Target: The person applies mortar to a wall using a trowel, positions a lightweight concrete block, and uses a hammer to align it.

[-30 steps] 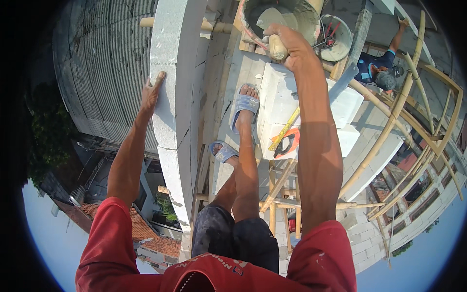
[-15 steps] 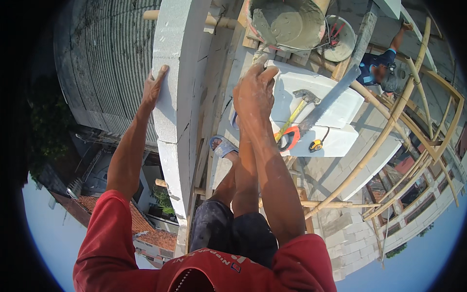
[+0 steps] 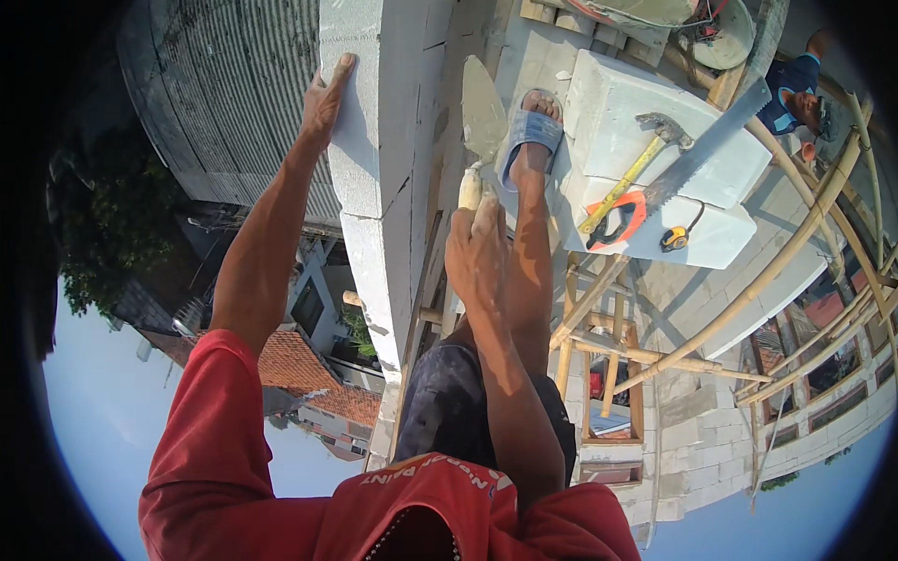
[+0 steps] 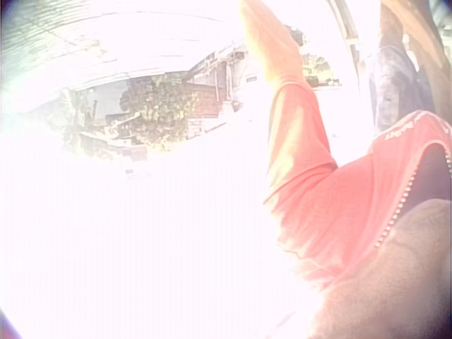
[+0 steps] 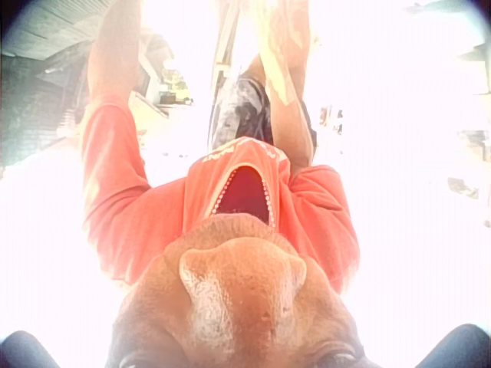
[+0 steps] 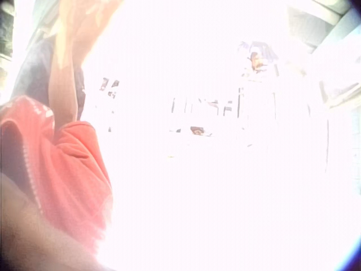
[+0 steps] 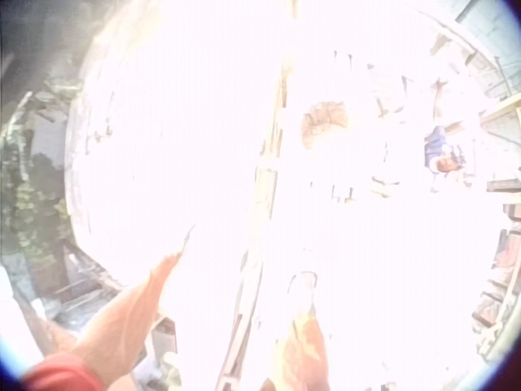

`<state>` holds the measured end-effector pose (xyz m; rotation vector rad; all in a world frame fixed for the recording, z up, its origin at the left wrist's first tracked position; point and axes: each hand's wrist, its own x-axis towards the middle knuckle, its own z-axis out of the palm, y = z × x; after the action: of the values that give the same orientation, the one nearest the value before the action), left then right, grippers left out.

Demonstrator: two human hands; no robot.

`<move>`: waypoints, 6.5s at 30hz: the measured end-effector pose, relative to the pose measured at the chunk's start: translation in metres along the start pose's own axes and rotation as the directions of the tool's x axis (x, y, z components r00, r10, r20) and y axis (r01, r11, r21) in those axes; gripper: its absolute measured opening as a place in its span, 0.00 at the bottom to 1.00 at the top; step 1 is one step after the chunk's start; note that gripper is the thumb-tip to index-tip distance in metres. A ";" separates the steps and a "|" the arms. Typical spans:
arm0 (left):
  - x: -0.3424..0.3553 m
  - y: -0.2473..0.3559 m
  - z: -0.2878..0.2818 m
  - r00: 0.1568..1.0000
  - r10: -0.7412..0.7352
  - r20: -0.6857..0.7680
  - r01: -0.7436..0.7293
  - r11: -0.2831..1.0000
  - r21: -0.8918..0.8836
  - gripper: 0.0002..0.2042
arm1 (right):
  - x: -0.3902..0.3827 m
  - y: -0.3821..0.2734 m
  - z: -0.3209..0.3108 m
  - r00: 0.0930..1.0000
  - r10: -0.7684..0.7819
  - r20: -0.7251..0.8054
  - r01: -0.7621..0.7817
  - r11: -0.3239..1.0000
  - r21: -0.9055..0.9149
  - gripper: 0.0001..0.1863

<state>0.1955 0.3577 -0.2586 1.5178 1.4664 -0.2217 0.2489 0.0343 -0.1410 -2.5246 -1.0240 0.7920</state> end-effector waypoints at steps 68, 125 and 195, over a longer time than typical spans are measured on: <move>-0.131 -0.244 -0.058 0.978 -0.207 -0.001 0.204 0.966 0.156 0.44 | -0.005 -0.040 -0.069 0.783 -0.522 0.338 0.459 0.852 0.252 0.26; -0.262 -0.308 0.012 0.933 -0.347 0.095 0.321 0.922 0.215 0.46 | 0.041 -0.063 -0.007 0.474 0.045 0.880 -0.337 0.932 0.134 0.27; -0.028 0.044 -0.013 0.973 0.067 0.219 -0.161 0.881 0.444 0.44 | -0.104 -0.072 0.138 0.545 0.249 0.801 -0.783 -0.189 0.592 0.19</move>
<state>0.2188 0.3577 -0.2105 1.8932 1.2088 -0.6697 0.0663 0.0200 -0.1793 -1.2973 0.7567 1.5814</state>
